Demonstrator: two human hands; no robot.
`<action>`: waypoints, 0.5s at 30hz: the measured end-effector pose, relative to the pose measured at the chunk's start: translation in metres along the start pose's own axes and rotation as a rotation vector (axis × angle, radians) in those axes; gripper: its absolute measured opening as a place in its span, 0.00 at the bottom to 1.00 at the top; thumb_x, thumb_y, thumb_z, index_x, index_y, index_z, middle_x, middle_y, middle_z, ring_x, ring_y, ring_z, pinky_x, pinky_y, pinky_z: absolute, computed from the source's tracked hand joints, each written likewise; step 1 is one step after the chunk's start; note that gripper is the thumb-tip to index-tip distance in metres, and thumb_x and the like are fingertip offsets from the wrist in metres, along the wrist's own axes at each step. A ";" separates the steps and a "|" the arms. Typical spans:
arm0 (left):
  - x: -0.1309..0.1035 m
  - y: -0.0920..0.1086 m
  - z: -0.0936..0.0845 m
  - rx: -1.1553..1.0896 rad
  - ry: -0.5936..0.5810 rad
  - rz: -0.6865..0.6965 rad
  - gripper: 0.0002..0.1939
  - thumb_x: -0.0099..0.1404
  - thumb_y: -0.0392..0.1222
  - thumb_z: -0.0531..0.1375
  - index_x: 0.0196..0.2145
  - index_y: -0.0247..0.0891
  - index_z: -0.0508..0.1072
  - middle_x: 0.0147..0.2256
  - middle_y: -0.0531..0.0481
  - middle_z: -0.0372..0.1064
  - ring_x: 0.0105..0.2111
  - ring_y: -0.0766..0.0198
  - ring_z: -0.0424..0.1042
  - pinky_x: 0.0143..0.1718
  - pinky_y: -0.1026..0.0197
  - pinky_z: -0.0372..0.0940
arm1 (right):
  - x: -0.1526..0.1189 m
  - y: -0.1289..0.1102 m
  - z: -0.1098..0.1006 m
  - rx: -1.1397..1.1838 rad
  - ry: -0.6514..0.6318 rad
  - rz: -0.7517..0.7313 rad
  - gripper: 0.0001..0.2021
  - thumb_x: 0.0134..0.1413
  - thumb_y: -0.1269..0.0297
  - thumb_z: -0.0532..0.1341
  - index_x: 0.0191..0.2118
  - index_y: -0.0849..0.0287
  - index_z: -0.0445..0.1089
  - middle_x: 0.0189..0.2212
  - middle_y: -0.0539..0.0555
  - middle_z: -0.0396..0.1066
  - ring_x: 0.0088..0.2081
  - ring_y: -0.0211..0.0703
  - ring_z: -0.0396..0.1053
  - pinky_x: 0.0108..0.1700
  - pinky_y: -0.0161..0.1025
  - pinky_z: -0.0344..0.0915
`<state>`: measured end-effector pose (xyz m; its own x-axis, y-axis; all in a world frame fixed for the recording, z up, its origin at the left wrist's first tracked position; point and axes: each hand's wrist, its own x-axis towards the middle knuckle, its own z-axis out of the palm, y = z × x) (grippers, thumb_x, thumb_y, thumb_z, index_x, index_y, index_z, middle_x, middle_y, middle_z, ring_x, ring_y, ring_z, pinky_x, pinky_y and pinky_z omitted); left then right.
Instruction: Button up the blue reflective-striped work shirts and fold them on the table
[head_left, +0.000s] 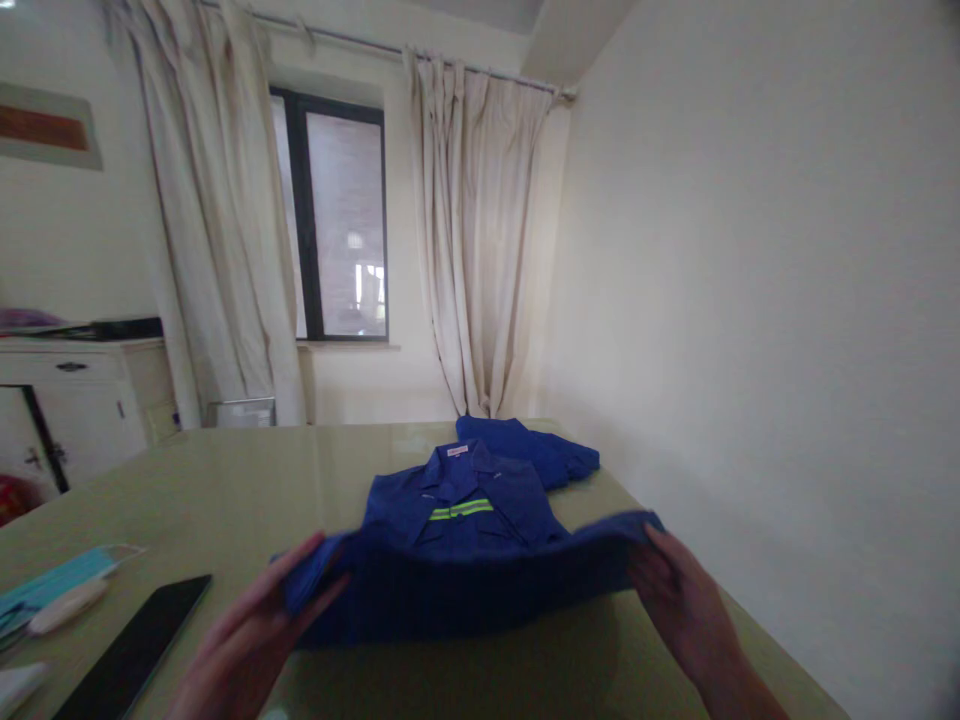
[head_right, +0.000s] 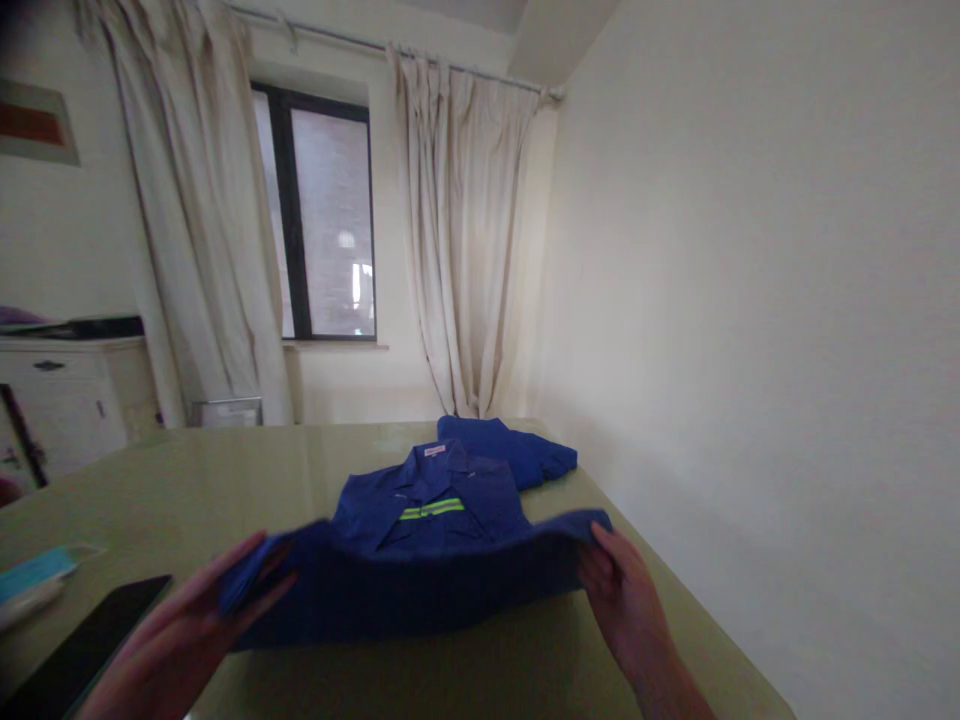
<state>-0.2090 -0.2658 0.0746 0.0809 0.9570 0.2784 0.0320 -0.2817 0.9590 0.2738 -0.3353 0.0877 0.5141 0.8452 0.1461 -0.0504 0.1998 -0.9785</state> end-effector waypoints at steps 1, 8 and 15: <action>0.033 0.013 0.014 -0.170 -0.010 0.045 0.39 0.65 0.55 0.53 0.72 0.50 0.51 0.66 0.50 0.64 0.65 0.42 0.63 0.61 0.37 0.66 | 0.026 -0.017 0.024 0.080 -0.006 -0.043 0.16 0.51 0.44 0.66 0.30 0.52 0.70 0.20 0.50 0.69 0.24 0.45 0.70 0.29 0.43 0.73; 0.142 0.005 0.048 -0.066 0.058 0.168 0.43 0.67 0.49 0.56 0.72 0.50 0.39 0.70 0.41 0.54 0.67 0.51 0.60 0.65 0.44 0.61 | 0.119 0.006 0.087 -0.345 0.141 -0.280 0.26 0.52 0.45 0.61 0.50 0.58 0.70 0.47 0.62 0.76 0.47 0.56 0.74 0.48 0.52 0.72; 0.110 -0.128 -0.011 0.748 0.112 -0.165 0.44 0.62 0.60 0.51 0.64 0.21 0.56 0.63 0.20 0.61 0.66 0.31 0.57 0.69 0.33 0.48 | 0.075 0.117 0.007 -0.796 0.110 -0.202 0.33 0.57 0.38 0.54 0.57 0.61 0.66 0.54 0.68 0.70 0.54 0.63 0.72 0.60 0.58 0.65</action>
<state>-0.2154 -0.1232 -0.0170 -0.0831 0.9808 0.1765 0.7027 -0.0679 0.7082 0.3001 -0.2449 -0.0145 0.5308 0.7693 0.3557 0.6519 -0.1025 -0.7513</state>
